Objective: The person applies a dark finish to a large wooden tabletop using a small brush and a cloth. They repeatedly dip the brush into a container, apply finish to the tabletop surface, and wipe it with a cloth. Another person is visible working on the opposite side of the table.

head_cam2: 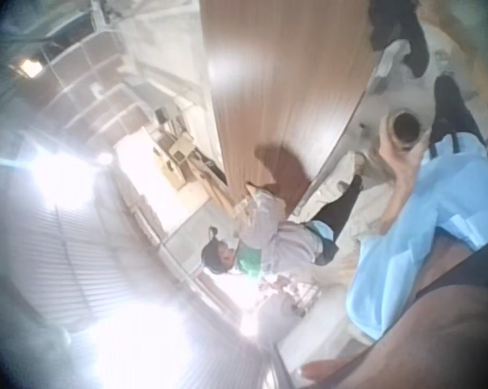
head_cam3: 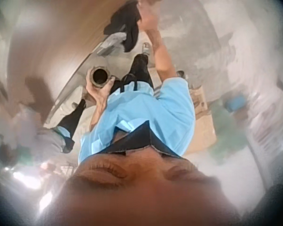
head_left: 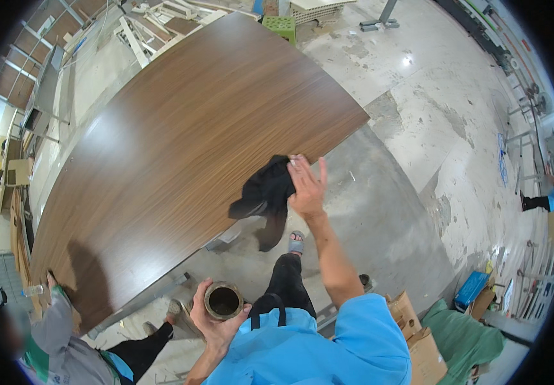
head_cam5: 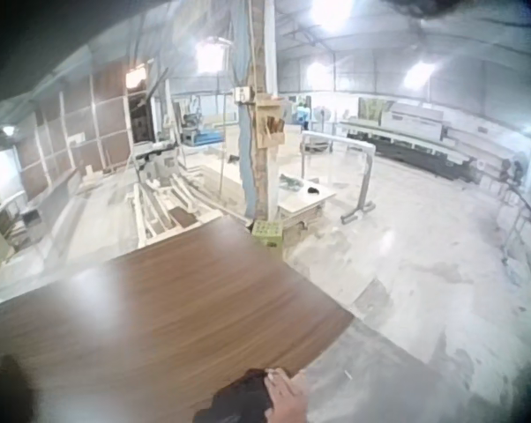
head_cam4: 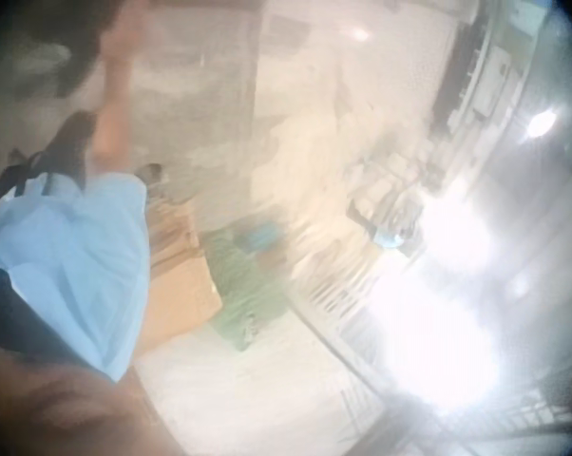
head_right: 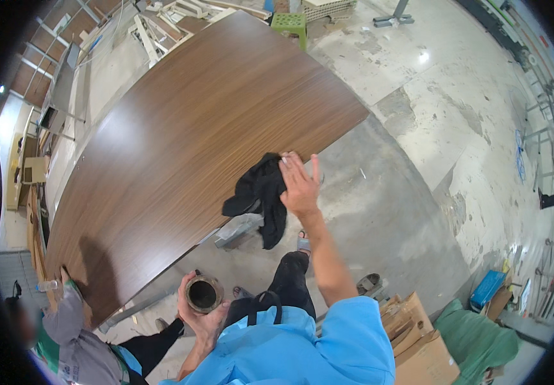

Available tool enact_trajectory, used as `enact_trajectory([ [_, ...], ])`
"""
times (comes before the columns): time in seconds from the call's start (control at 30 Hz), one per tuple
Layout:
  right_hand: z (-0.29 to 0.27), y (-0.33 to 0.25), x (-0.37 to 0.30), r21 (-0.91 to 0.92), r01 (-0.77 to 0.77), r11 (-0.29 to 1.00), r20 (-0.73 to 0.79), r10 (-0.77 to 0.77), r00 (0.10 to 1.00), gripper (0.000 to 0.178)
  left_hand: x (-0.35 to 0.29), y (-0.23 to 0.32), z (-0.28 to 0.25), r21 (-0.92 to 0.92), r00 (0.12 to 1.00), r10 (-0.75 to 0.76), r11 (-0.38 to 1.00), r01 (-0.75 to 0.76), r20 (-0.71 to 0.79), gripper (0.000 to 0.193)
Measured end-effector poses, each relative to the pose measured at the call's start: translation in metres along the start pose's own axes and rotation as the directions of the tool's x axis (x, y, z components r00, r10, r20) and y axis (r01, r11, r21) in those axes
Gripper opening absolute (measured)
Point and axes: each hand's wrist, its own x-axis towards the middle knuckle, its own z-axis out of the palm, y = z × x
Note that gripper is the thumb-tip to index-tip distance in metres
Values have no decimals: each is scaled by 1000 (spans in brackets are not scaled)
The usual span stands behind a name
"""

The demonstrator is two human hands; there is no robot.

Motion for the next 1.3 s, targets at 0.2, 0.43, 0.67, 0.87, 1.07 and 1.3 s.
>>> enact_trajectory([
  [0.2,-33,143,32,-242,-49,969,-24,44,999,52,21,33,67,-34,995,-99,995,98,-27,86],
  [0.43,-81,236,58,137,-519,844,-264,536,802,43,40,50,98,102,999,-43,994,40,27,90],
  [0.67,-64,201,72,480,-430,765,-66,520,852,38,50,59,111,86,999,10,996,-13,42,86],
  [0.87,1,101,34,258,18,966,-44,-7,999,52,52,61,109,140,993,28,989,-44,110,95],
  [1.07,24,-84,-24,621,-38,783,148,-70,987,42,45,61,105,231,997,24,973,-6,-75,91],
  [1.3,29,-105,-38,654,113,748,222,-332,917,40,37,62,105,302,992,31,953,7,-121,94],
])
